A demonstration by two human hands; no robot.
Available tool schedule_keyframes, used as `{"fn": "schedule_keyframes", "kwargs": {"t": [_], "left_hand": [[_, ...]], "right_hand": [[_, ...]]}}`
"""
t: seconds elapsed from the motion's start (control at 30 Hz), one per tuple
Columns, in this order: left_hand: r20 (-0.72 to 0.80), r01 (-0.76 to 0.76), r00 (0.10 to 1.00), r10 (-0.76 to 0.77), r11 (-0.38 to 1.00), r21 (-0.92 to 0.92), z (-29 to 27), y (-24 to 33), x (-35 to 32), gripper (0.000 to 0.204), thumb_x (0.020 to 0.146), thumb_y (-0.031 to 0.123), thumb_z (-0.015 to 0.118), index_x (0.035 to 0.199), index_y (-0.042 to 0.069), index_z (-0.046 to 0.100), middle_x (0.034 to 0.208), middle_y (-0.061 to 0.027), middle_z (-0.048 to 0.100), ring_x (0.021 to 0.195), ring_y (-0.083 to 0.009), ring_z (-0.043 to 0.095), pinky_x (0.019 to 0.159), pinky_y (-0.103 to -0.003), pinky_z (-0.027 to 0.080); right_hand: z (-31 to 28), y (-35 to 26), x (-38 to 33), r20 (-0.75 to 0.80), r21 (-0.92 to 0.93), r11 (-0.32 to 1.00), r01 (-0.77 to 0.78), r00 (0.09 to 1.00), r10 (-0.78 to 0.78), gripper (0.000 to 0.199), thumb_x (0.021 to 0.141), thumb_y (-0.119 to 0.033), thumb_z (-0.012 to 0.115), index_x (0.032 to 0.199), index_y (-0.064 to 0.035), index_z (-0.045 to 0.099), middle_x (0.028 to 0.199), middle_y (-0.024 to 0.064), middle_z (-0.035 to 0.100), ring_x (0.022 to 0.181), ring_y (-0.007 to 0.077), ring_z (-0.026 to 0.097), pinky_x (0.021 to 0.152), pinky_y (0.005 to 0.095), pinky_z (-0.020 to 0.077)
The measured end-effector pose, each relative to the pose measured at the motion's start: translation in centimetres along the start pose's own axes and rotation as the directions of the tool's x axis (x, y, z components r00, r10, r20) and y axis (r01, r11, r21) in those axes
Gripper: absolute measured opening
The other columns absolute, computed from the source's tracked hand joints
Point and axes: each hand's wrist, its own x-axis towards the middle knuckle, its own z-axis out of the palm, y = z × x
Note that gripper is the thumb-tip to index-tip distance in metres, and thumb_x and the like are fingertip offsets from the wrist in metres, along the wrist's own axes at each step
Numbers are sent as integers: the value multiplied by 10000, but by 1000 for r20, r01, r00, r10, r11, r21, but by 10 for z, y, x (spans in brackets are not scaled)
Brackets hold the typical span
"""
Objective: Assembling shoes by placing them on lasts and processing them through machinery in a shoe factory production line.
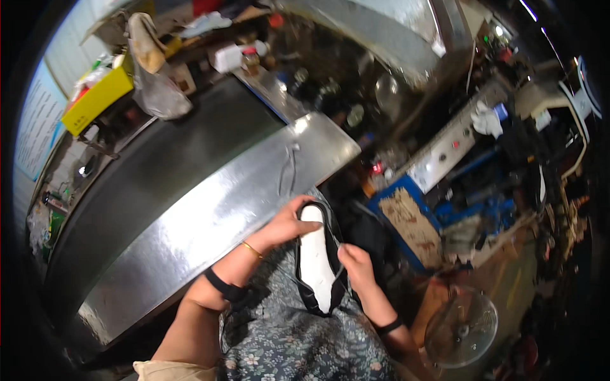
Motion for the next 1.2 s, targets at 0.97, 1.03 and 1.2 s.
{"fn": "schedule_keyframes", "kwargs": {"t": [0.97,1.03,1.2], "left_hand": [[135,112,987,-88,977,-181,-14,-2,7,509,883,147,652,1341,15,473,1199,-70,592,1102,-162,552,978,-305,431],[72,65,997,-14,616,-785,-26,-20,8,504,957,230,547,1380,-17,431,1305,-127,562,1243,-224,501,1097,-361,350],[-295,236,937,187,284,929,2,-12,-20,363,999,286,393,907,9,608,870,-255,666,753,-420,656,653,-475,528]], "right_hand": [[39,25,-4,179,-202,971,127,980,-91,721,1018,-399,449,1486,64,154,1406,248,443,1290,304,461,1056,329,365],[42,37,8,123,-210,971,115,988,-90,739,1015,-398,460,1493,60,131,1427,269,411,1326,306,427,1086,328,330],[89,-16,3,-23,-610,791,-57,998,54,858,979,-454,459,1481,80,13,1423,370,334,1255,489,444,1038,465,389]]}}
